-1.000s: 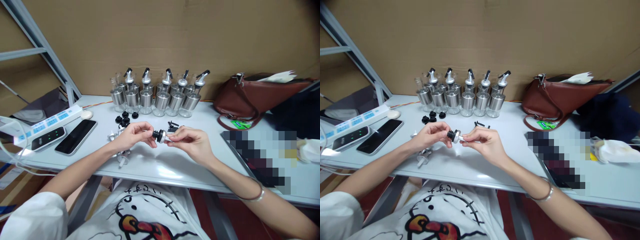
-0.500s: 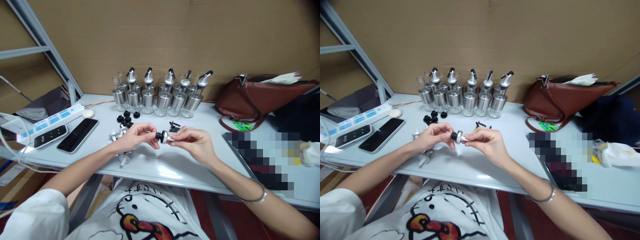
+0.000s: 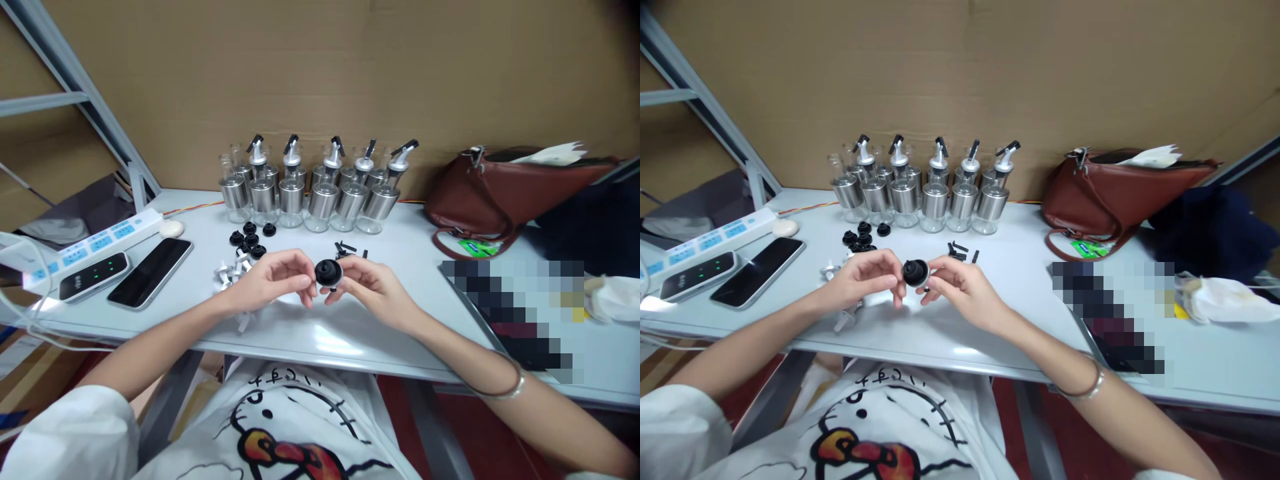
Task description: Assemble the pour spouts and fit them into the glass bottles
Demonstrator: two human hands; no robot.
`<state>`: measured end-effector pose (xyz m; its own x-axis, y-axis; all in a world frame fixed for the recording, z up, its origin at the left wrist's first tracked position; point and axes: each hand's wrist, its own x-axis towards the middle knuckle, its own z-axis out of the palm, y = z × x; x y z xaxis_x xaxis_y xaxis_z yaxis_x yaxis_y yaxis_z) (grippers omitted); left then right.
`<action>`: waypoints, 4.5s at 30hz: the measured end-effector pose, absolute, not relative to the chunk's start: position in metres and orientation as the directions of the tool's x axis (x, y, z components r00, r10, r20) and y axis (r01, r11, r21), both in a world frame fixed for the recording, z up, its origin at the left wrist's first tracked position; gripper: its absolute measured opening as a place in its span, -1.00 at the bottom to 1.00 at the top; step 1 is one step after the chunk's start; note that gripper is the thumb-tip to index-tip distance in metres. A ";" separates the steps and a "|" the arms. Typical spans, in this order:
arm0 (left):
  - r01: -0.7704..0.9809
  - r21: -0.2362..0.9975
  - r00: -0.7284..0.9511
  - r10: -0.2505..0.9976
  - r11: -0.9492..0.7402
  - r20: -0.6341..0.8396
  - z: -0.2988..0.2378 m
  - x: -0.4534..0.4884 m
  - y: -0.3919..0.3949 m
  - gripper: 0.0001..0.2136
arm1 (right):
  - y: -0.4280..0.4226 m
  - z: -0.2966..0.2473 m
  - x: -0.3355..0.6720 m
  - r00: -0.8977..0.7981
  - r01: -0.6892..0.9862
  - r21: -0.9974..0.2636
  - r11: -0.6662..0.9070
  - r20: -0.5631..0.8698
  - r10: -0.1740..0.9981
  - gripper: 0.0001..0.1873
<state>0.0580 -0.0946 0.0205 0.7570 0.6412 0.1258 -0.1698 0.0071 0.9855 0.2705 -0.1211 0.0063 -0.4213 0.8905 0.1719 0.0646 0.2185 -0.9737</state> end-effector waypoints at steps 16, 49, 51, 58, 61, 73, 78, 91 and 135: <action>-0.046 0.996 0.679 0.729 -0.070 0.082 0.010 0.058 -0.081 -0.70 | -0.109 0.008 0.258 -0.450 0.284 -0.938 0.197 0.051 0.892 -0.78; 0.066 0.994 0.663 0.749 -0.089 0.023 0.010 0.065 -0.099 -0.69 | -0.126 0.014 0.241 -0.426 0.343 -0.905 0.251 0.088 0.901 -0.86; 0.062 0.994 0.663 0.748 -0.086 0.023 0.010 0.065 -0.099 -0.69 | -0.125 0.014 0.241 -0.429 0.348 -0.898 0.269 0.102 0.898 -0.87; 0.082 0.993 0.668 0.744 -0.079 0.004 0.013 0.065 -0.100 -0.69 | -0.126 0.014 0.243 -0.444 0.354 -0.886 0.301 0.124 0.887 -0.87; 0.082 0.993 0.669 0.743 -0.083 0.006 0.012 0.065 -0.100 -0.69 | -0.125 0.013 0.243 -0.445 0.364 -0.879 0.308 0.126 0.887 -0.87; -0.043 0.969 0.607 0.764 -0.243 0.218 0.016 0.061 -0.094 -0.69 | -0.116 0.005 0.251 -0.383 0.138 -0.906 0.399 0.323 0.866 -0.68; -0.061 0.967 0.584 0.777 -0.247 0.235 0.010 0.061 -0.093 -0.69 | -0.116 0.006 0.252 -0.385 0.176 -0.871 0.458 0.368 0.846 -0.68; -0.069 0.922 0.580 0.736 -0.382 0.349 0.005 0.060 -0.086 -0.70 | -0.114 0.007 0.257 -0.327 0.260 -0.718 0.645 0.563 0.759 -0.78; 0.229 0.871 0.509 0.816 -0.434 0.273 0.008 0.059 -0.083 -0.86 | -0.063 0.013 0.329 -0.128 0.956 -0.256 0.140 0.065 0.990 -0.90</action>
